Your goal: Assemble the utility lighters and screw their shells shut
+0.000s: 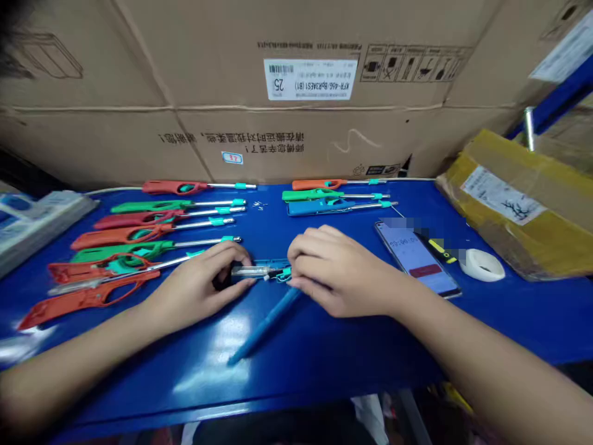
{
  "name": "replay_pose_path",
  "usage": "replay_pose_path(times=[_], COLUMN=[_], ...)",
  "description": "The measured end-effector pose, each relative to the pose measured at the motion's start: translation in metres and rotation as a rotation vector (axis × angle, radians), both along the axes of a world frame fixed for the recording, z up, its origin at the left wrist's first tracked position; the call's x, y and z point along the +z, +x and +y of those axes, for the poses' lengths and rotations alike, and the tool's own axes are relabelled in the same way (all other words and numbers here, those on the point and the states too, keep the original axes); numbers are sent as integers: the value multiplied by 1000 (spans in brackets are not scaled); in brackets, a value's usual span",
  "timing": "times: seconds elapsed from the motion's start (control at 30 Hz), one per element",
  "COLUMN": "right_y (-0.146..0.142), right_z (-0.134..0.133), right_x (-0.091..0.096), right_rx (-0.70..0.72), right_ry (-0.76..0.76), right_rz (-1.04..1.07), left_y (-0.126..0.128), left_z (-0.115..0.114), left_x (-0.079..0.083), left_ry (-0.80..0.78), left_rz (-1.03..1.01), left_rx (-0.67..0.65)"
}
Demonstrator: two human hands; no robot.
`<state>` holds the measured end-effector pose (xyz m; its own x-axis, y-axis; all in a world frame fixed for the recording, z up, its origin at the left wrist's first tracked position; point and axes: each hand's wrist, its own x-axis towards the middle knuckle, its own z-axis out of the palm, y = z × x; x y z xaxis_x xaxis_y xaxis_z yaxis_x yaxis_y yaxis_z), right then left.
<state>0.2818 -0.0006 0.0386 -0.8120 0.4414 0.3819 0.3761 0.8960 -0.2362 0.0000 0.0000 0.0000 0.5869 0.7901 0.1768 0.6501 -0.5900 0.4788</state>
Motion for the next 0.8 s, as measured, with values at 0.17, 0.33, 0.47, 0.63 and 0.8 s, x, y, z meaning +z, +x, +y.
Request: replay_pose_path(times=[0.17,0.33,0.47,0.63,0.8], right_y=[-9,-12,-9,-6,-10], right_z=[-10,-9,-4,2,1], right_x=[-7,-14,-12,-14,-18], right_rx=[88,-32,-280,-301,-222], right_ry=[-51,-21,-7,-26,-44], right_rz=[-220,-177,-85,-111,-65], left_y=[-2,-1,-2,-3,-2], left_z=[2,1,-2,-5,-5], left_x=[-1,0,3,6,5], left_ry=[4,36,84,151,168], left_rz=[-34,-119,-180,-216,-235], left_rx=[-3,-14,-30,-66,-102])
